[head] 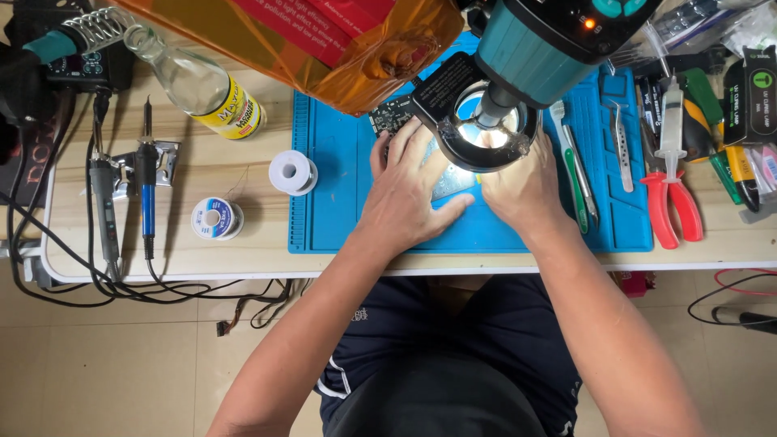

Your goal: Soldering electronic components onto a printed circuit board under a digital microscope.

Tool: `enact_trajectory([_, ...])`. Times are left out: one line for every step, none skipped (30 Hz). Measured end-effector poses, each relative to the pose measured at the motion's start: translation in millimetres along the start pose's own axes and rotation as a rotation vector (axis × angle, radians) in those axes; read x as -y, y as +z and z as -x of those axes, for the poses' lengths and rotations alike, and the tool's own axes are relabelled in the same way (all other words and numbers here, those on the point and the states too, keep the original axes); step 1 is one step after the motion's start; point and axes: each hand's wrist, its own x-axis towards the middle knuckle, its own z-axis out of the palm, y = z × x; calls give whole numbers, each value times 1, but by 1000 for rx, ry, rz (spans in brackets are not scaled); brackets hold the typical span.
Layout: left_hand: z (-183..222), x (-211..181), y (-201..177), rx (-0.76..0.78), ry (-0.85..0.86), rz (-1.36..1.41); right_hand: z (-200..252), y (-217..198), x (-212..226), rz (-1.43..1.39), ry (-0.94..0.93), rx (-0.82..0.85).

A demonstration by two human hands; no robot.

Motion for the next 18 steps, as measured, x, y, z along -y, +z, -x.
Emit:
enact_trajectory([0, 0, 0, 0, -1, -1, 1, 1, 0, -1, -1, 0])
enact_trajectory([1, 1, 1, -12, -11, 12, 2, 1, 0, 8, 0, 0])
enact_trajectory([1, 1, 2, -24, -21, 25, 3, 1, 0, 18, 1, 0])
enact_trajectory([0, 2, 2, -24, -21, 25, 4, -1, 3, 18, 1, -1])
enact_trajectory([0, 3, 3, -30, -25, 39, 6, -3, 5, 6, -11, -1])
enact_trajectory([0, 4, 3, -36, -31, 53, 7, -5, 7, -8, -25, 1])
enact_trajectory([0, 1, -3, -36, -32, 52, 13, 1, -2, -9, -25, 1])
enact_trajectory([-1, -2, -8, -56, -33, 101, 20, 8, -11, 0, -44, 11])
enact_trajectory([-1, -5, -13, -77, -35, 150, 27, 14, -21, 10, -64, 20])
enact_trajectory([-1, -4, -12, -76, -36, 149, 29, 15, -21, 9, -64, 21])
enact_trajectory([-1, -4, -12, -96, -37, 167, 31, 16, -22, 0, -65, 38])
enact_trajectory([-1, -3, -11, -116, -37, 185, 33, 17, -22, -8, -67, 54])
enact_trajectory([1, 1, -6, -116, -38, 185, 30, 14, -14, -9, -68, 55])
enact_trajectory([2, 5, 0, -128, -30, 188, 27, 11, -5, -13, -78, 63])
enact_trajectory([3, 9, 5, -139, -22, 192, 24, 8, 3, -17, -87, 72])
enact_trajectory([4, 10, 6, -140, -22, 192, 23, 8, 6, -17, -88, 72])
enact_trajectory([4, 11, 8, -156, -13, 191, 23, 7, 8, -20, -88, 75])
enact_trajectory([5, 12, 9, -171, -5, 189, 22, 7, 10, -24, -87, 78])
